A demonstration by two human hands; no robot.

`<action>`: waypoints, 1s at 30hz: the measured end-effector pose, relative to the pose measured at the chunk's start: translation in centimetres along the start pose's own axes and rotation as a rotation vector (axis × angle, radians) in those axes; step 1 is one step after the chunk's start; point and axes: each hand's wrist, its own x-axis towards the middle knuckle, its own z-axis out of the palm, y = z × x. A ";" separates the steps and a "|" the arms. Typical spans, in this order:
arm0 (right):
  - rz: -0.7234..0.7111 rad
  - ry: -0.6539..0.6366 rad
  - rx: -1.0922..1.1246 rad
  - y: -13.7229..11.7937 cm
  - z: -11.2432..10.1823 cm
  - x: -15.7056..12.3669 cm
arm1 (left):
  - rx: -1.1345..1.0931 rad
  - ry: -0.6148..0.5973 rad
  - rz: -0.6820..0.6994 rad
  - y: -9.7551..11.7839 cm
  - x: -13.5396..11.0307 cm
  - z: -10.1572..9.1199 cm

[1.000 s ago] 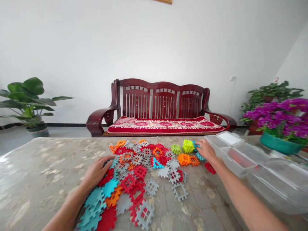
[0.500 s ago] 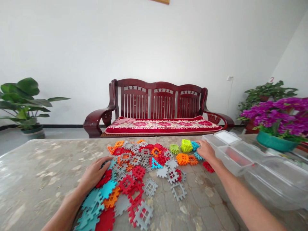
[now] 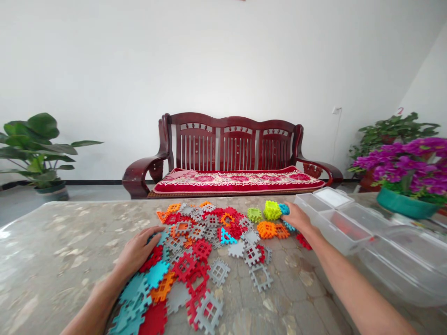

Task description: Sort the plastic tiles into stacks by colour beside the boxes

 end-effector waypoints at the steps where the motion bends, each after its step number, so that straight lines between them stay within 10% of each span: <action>1: 0.001 -0.004 -0.004 -0.1 0.0 0.0 | -0.001 0.000 -0.001 0.0 0.0 0.0; 17: 0.092 -0.006 -0.028 -0.4 -0.4 -0.6 | -0.005 -0.006 0.000 0.0 0.0 0.0; 21: 0.084 0.194 0.071 -0.8 -1.8 -1.5 | -0.011 0.004 -0.017 0.7 -0.2 -0.1; 25: -0.145 0.440 0.434 -4.6 -3.3 -5.0 | -0.015 0.002 -0.034 1.4 -0.4 -0.2; 30: -0.484 0.060 0.493 -13.3 -3.0 -12.1 | -0.058 0.008 -0.045 1.5 -0.4 -0.2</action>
